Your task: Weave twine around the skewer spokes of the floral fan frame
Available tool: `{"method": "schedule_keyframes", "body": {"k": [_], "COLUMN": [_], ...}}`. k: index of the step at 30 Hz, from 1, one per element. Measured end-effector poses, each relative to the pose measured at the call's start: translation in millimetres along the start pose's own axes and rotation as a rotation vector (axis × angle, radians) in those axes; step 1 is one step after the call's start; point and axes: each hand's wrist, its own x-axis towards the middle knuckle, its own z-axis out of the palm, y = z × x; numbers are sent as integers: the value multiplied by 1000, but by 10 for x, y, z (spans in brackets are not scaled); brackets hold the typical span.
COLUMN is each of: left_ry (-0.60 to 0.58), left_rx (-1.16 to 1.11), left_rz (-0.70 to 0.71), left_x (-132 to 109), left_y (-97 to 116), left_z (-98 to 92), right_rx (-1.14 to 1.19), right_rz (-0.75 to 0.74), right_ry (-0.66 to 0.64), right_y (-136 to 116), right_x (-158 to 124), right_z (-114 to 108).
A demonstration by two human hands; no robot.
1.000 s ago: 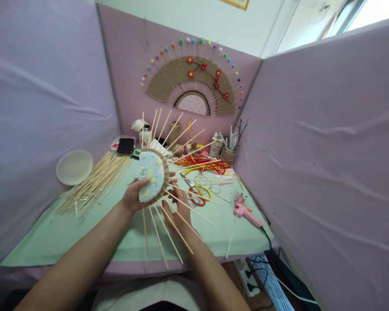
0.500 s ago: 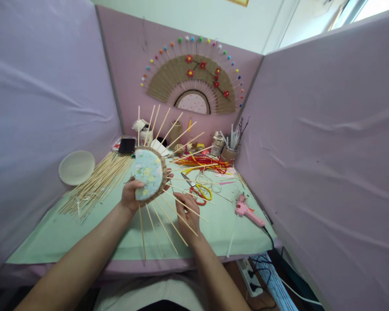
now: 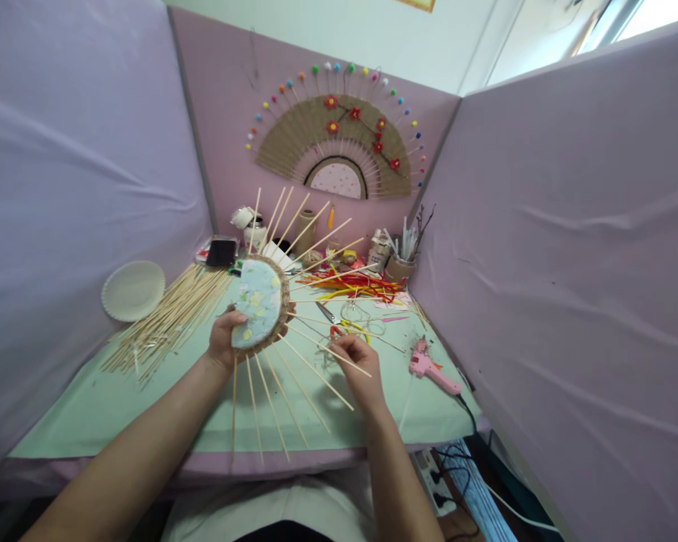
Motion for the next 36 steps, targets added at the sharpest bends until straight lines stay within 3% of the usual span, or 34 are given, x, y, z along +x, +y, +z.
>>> {"method": "schedule_keyframes", "body": {"k": [6, 12, 16, 20, 29, 36], "left_ry": [-13, -13, 77, 131, 159, 167], "left_rx": [29, 46, 27, -12, -78, -165], "left_rz": [-32, -82, -42, -9, 41, 71], "left_x": [0, -8, 2, 18, 36, 35], "left_y": [3, 25, 31, 26, 42, 45], "left_z": [-50, -42, -2, 30, 51, 83], "right_rx": [286, 214, 80, 147, 294, -142], "right_rz": [105, 23, -130, -198, 0, -26], "right_ry": [-51, -17, 46, 72, 129, -59], "right_y": [-400, -678, -573, -457, -178, 85], "right_x": [128, 162, 87, 41, 3, -255], "right_z": [-357, -495, -498, -401, -98, 243]}}
